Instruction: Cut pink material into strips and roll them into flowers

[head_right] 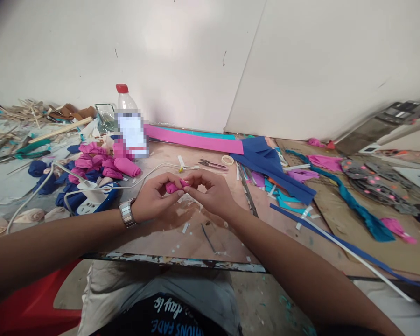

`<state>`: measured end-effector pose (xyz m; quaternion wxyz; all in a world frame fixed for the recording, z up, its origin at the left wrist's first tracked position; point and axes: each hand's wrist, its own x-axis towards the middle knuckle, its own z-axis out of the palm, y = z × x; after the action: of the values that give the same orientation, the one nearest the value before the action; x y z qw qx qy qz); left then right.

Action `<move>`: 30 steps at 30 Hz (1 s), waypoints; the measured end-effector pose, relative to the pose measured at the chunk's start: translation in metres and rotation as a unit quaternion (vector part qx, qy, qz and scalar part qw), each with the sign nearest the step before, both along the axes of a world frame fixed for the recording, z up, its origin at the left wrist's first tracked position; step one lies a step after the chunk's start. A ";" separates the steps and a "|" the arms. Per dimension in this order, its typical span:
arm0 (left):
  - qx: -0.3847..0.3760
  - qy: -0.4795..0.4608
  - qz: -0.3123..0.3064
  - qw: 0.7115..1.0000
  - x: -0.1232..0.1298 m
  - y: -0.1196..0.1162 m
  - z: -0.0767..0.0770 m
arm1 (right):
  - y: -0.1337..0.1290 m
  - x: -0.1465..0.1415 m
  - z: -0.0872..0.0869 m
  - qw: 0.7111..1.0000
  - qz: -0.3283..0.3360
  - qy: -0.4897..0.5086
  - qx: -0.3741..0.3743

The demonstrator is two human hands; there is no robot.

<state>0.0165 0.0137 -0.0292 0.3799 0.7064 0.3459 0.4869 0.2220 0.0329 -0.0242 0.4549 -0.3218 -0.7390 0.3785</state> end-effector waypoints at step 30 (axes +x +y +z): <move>-0.141 -0.120 -0.040 0.982 0.000 0.013 -0.011 | -0.002 0.001 -0.004 0.999 -0.005 -0.038 -0.038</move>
<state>0.0168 0.0267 -0.0402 0.5335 0.5952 0.3347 0.4991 0.2234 0.0312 -0.0280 0.4160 -0.3563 -0.7395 0.3913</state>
